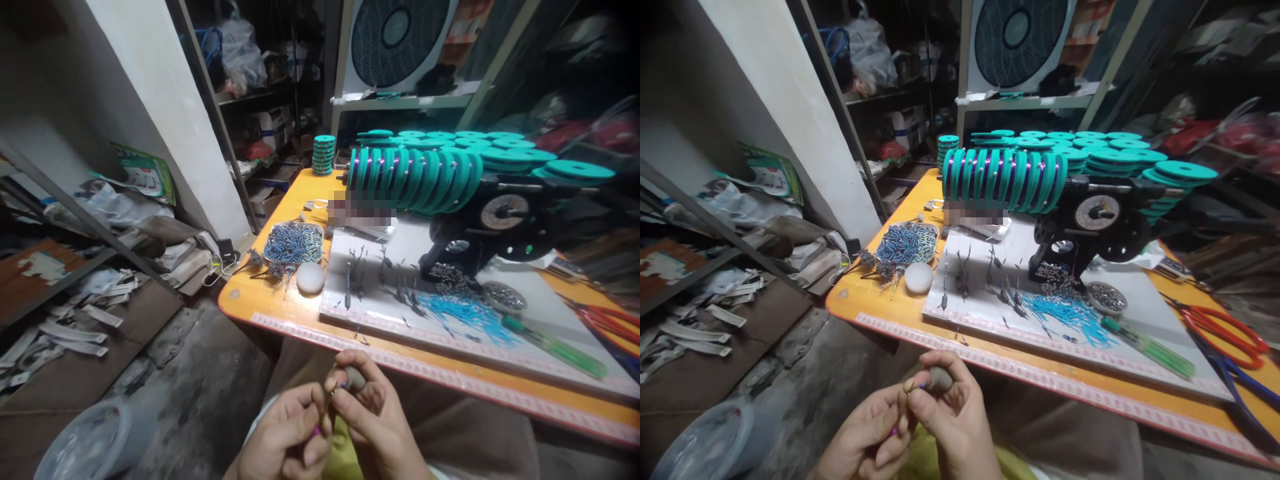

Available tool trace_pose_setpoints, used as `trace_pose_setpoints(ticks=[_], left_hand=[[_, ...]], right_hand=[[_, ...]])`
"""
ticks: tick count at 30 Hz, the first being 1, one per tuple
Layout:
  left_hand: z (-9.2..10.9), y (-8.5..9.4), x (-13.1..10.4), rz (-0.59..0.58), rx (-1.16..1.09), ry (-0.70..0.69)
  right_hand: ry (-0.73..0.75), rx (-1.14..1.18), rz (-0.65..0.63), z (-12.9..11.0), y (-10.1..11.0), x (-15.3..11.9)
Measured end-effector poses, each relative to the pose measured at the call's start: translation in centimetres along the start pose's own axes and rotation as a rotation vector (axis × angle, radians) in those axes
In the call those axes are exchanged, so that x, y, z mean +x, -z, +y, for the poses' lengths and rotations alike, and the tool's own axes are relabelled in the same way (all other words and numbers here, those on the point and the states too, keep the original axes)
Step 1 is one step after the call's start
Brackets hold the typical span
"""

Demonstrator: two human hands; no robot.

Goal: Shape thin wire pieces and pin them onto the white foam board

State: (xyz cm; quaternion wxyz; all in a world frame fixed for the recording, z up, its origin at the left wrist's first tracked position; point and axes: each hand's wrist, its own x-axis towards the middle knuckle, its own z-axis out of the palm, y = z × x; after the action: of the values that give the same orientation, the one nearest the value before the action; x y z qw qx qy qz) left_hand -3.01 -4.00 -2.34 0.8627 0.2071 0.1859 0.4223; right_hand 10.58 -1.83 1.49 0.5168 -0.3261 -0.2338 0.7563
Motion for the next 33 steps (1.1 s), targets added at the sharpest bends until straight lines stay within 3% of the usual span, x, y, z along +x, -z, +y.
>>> trace_pose_setpoints(ticks=[6, 9, 14, 19, 24, 28, 33], left_hand=[[-0.4, -0.4, 0.1, 0.018, 0.051, -0.075], [-0.8, -0.6, 0.1, 0.125, 0.306, -0.27], [-1.2, -0.3, 0.2, 0.354, 0.702, -0.601], [-0.8, -0.2, 0.0, 0.414, 0.849, -0.656], [-0.2, -0.7, -0.3, 0.448, 0.908, -0.667], [1.7, 0.5, -0.7, 0.51, 1.286, -0.792], [7.0, 2.5, 0.1, 0.65, 1.877, -0.986]], right_hand=[[0.045, 0.042, -0.102, 1.1, 1.2, 0.7], [0.093, 0.07, -0.113, 0.9, 1.0, 0.6], [0.124, 0.078, 0.056, -0.5, 0.2, -0.1], [0.237, -0.028, 0.048, 0.2, 1.5, 0.5], [0.233, -0.079, 0.034, 0.3, 1.9, 0.5], [0.206, -0.098, 0.049, -0.3, 1.1, 0.0], [0.163, -0.132, 0.056, -0.6, 0.3, -0.5]])
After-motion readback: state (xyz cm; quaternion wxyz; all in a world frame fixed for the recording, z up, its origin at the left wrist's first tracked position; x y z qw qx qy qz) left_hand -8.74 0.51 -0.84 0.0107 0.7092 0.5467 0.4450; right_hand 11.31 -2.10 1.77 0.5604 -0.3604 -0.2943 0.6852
